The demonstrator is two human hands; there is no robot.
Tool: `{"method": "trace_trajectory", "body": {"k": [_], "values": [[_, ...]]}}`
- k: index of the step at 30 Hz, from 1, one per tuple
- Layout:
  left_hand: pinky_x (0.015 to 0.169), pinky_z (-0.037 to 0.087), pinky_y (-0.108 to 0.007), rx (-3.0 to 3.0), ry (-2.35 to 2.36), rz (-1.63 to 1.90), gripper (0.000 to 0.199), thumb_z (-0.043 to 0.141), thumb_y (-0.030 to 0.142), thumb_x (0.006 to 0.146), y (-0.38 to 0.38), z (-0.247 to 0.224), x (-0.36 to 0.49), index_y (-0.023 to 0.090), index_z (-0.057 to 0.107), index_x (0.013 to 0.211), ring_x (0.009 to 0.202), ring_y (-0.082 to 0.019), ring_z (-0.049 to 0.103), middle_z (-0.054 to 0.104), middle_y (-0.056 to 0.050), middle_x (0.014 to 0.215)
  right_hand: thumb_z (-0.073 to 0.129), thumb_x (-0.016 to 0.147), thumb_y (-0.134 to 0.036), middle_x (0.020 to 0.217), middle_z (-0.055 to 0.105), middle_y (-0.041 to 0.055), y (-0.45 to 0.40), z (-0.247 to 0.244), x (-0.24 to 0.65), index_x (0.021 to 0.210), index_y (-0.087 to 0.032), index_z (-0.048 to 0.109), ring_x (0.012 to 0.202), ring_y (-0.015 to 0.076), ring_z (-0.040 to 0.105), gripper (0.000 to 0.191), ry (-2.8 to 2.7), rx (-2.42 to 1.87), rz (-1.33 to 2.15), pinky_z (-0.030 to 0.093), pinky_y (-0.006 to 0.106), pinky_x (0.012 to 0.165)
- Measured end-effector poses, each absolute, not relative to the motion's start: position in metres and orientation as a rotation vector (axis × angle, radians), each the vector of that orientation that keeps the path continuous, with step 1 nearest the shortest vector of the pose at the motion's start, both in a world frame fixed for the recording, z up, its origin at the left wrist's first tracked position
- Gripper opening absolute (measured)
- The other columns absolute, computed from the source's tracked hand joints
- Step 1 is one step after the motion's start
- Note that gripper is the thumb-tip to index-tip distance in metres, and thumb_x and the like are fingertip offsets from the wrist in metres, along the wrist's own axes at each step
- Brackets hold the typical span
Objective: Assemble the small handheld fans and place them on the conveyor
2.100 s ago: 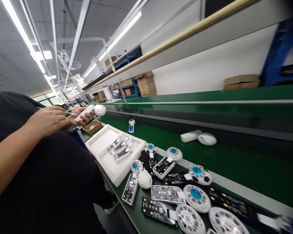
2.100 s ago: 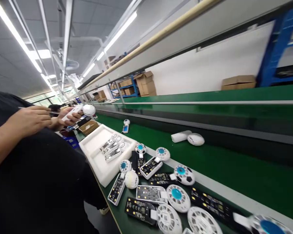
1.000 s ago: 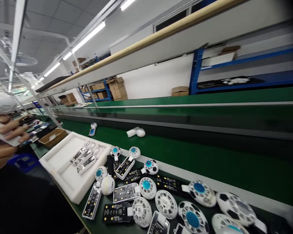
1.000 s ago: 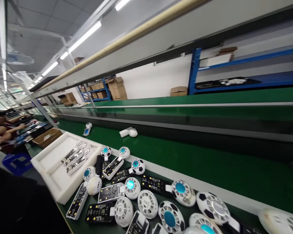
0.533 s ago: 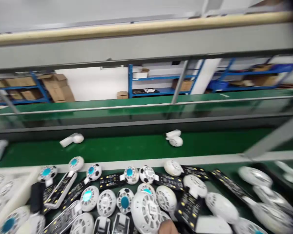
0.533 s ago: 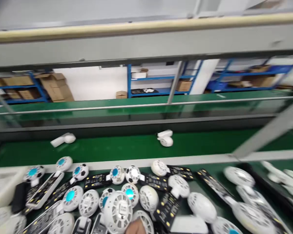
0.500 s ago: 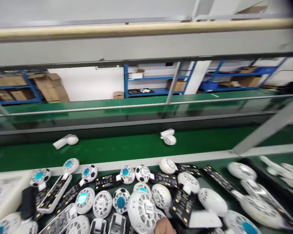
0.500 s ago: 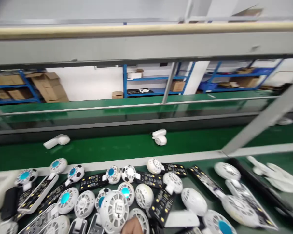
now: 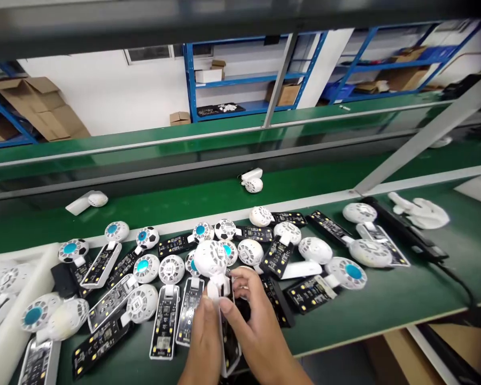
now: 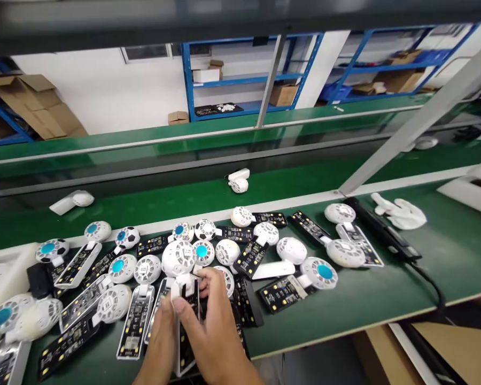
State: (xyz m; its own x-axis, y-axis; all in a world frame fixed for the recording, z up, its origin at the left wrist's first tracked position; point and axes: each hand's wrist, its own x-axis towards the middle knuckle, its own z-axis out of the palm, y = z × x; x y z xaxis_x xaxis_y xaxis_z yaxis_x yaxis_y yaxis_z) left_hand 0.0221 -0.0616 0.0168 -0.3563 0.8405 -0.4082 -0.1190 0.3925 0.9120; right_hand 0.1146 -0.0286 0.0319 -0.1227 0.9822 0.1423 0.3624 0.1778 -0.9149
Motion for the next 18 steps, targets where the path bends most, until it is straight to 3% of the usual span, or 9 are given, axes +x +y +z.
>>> {"method": "trace_trajectory", "body": {"k": [6, 12, 18], "values": [[0.107, 0.029, -0.038, 0.710, 1.518, 1.238, 0.068, 0.038, 0.070, 0.073, -0.059, 0.032, 0.022, 0.018, 0.058, 0.112, 0.129, -0.028, 0.033, 0.056, -0.010, 0.124, 0.037, 0.088, -0.045, 0.094, 0.056, 0.0079, -0.032, 0.036, 0.109, 0.105, -0.019, 0.044, 0.087, 0.0231, 0.054, 0.032, -1.697, -1.417, 1.063, 0.045, 0.038, 0.077], [0.095, 0.040, -0.032, 0.839, 1.396, 1.302, 0.053, 0.046, 0.057, 0.080, -0.055, 0.030, 0.022, 0.016, 0.053, 0.113, 0.112, -0.025, 0.052, 0.059, -0.011, 0.118, 0.027, 0.092, -0.036, 0.088, 0.059, 0.0092, -0.027, 0.030, 0.101, 0.098, -0.017, 0.049, 0.082, 0.0219, 0.057, 0.030, -1.739, -1.332, 0.853, 0.048, 0.036, 0.070], [0.089, 0.044, -0.031, 0.805, 1.366, 1.281, 0.050, 0.052, 0.056, 0.077, -0.059, 0.024, 0.027, 0.016, 0.056, 0.106, 0.101, -0.024, 0.058, 0.064, -0.009, 0.106, 0.030, 0.091, -0.032, 0.088, 0.064, 0.0107, -0.035, 0.011, 0.112, 0.100, -0.017, 0.055, 0.081, 0.0227, 0.061, 0.031, -1.767, -1.325, 0.583, 0.052, 0.035, 0.070]]}}
